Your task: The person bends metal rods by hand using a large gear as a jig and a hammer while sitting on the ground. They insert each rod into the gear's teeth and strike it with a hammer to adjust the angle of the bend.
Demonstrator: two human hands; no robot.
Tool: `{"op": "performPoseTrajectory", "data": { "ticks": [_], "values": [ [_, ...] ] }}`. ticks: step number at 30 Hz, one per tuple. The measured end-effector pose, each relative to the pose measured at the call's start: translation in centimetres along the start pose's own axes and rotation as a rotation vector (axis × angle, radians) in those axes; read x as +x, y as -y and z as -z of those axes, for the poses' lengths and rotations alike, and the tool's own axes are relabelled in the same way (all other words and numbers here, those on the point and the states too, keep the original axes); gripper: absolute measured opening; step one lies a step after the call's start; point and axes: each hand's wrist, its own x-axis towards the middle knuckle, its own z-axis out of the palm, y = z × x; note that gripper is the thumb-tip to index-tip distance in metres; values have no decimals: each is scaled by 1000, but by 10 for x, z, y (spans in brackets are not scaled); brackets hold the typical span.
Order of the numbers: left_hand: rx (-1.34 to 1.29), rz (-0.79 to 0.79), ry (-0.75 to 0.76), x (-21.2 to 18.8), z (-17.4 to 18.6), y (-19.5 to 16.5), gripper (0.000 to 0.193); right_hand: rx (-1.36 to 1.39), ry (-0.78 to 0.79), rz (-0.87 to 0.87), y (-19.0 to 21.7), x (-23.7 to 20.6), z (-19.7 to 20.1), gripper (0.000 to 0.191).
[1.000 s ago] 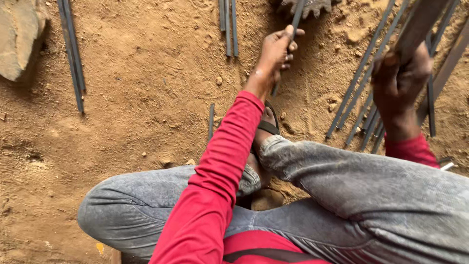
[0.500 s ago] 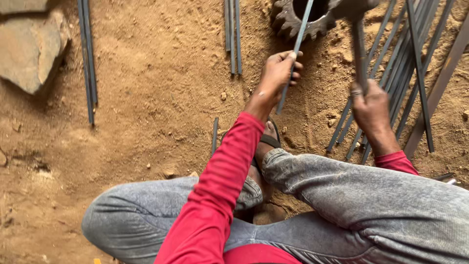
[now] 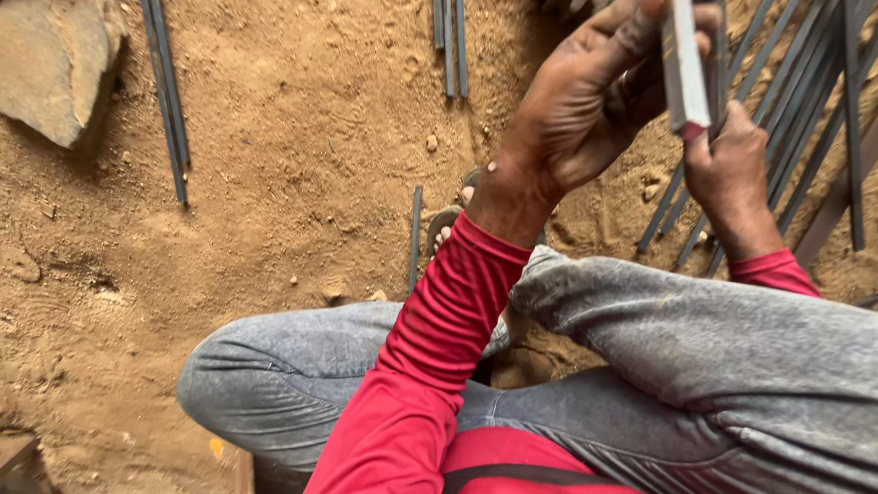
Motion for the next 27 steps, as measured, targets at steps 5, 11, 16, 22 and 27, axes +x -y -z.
{"op": "performPoseTrajectory", "data": {
  "ticks": [5, 11, 16, 22, 27],
  "values": [
    [50, -30, -24, 1, 20, 11, 25, -25, 12, 12, -10, -1, -3, 31],
    [32, -22, -91, 1, 3, 11, 31, 18, 42, -64, -14, 1, -5, 23],
    [220, 152, -152, -31, -4, 5, 44, 59, 34, -6, -17, -3, 1, 37],
    [824, 159, -641, 3, 78, 16, 34, 364, 18, -24, 14, -7, 23, 39],
    [1765, 115, -882, 48, 148, 37, 40, 586, -179, 345, 25, 4, 61, 39]
  ]
}}
